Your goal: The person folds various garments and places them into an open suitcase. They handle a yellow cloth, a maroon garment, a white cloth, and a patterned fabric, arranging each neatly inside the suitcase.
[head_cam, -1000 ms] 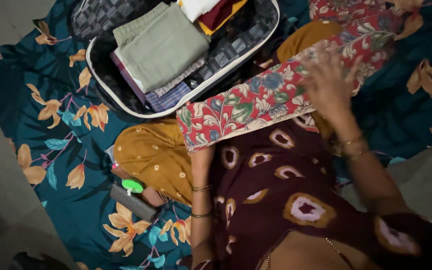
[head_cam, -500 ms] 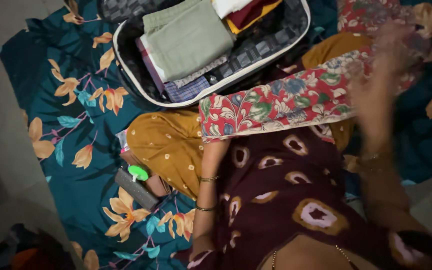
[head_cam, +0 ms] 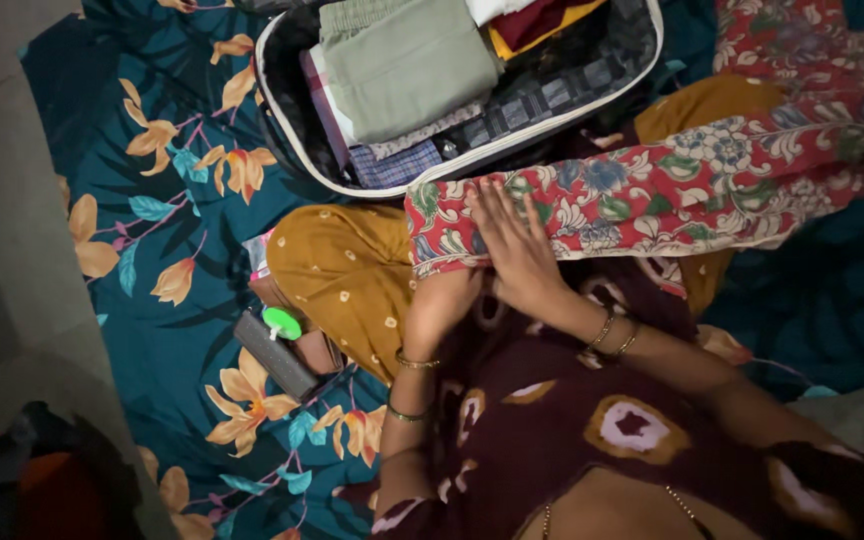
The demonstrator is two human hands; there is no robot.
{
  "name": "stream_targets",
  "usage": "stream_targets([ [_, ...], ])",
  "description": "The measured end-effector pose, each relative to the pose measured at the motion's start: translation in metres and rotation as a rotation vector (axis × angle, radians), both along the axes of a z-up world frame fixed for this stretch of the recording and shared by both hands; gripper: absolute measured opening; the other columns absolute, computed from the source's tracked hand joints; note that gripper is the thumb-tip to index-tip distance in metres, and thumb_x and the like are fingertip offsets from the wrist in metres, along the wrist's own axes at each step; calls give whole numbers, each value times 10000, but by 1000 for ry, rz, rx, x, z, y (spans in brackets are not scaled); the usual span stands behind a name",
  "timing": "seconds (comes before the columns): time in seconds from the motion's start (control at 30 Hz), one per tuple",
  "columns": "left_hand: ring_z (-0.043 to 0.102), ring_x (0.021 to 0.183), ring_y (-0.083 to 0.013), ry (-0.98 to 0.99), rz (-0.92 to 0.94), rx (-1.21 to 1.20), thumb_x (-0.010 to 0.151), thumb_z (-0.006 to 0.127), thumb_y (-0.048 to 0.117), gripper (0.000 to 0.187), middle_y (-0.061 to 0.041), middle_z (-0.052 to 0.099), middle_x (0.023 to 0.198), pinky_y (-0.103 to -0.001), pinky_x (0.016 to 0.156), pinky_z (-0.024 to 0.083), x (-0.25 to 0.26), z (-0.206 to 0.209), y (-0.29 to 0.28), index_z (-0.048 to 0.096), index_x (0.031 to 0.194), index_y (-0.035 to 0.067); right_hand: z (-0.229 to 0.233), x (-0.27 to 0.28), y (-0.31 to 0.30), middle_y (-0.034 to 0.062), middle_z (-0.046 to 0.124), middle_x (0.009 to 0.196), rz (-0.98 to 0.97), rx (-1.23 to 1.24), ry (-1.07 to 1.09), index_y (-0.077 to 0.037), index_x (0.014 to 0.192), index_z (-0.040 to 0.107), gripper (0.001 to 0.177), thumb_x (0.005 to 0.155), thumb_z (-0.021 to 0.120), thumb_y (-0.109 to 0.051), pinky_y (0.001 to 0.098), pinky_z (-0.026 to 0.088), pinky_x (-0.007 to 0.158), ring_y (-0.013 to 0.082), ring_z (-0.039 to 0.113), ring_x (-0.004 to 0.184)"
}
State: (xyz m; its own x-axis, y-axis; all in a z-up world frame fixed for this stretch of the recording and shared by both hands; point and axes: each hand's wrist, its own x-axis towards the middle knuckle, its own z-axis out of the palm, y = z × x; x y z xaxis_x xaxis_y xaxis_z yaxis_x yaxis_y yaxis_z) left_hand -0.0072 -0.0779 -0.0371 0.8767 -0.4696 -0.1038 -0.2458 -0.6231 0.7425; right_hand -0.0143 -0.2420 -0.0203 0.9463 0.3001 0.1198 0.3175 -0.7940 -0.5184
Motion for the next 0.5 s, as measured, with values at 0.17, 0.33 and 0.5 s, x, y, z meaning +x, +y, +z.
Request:
stream_targets([
  [0.17, 544, 1198, -468, 105, -22, 181, 959, 539, 199, 373, -267, 609, 1297, -525, 1008, 426, -13, 7, 1, 599, 1296, 53, -26, -13, -2, 219, 123, 1680, 65, 123, -21, -61, 1614, 48, 1136, 719, 748, -25, 611, 12, 1242, 380, 128, 1559],
  [0.33, 587, 1122, -482, 111, -21, 57, 991, 523, 177, 305, -295, 642, 1190, -524, 957, 472, -23, 17, -1, 599, 1239, 17, -28, -9, -3, 194, 308, 1643, 98, 95, -102, -49, 1614, 182, 1021, 740, 706, 19, 594, 104, 1260, 341, 295, 1525],
  [0.5, 596, 1056, -488, 7, -120, -97, 990, 588, 155, 248, -279, 658, 1098, -537, 865, 499, -22, 77, 6, 615, 1176, -7, 23, 4, -18, 150, 559, 1559, 84, 106, -103, -55, 1579, 408, 914, 712, 608, 157, 505, 365, 1250, 302, 561, 1425],
])
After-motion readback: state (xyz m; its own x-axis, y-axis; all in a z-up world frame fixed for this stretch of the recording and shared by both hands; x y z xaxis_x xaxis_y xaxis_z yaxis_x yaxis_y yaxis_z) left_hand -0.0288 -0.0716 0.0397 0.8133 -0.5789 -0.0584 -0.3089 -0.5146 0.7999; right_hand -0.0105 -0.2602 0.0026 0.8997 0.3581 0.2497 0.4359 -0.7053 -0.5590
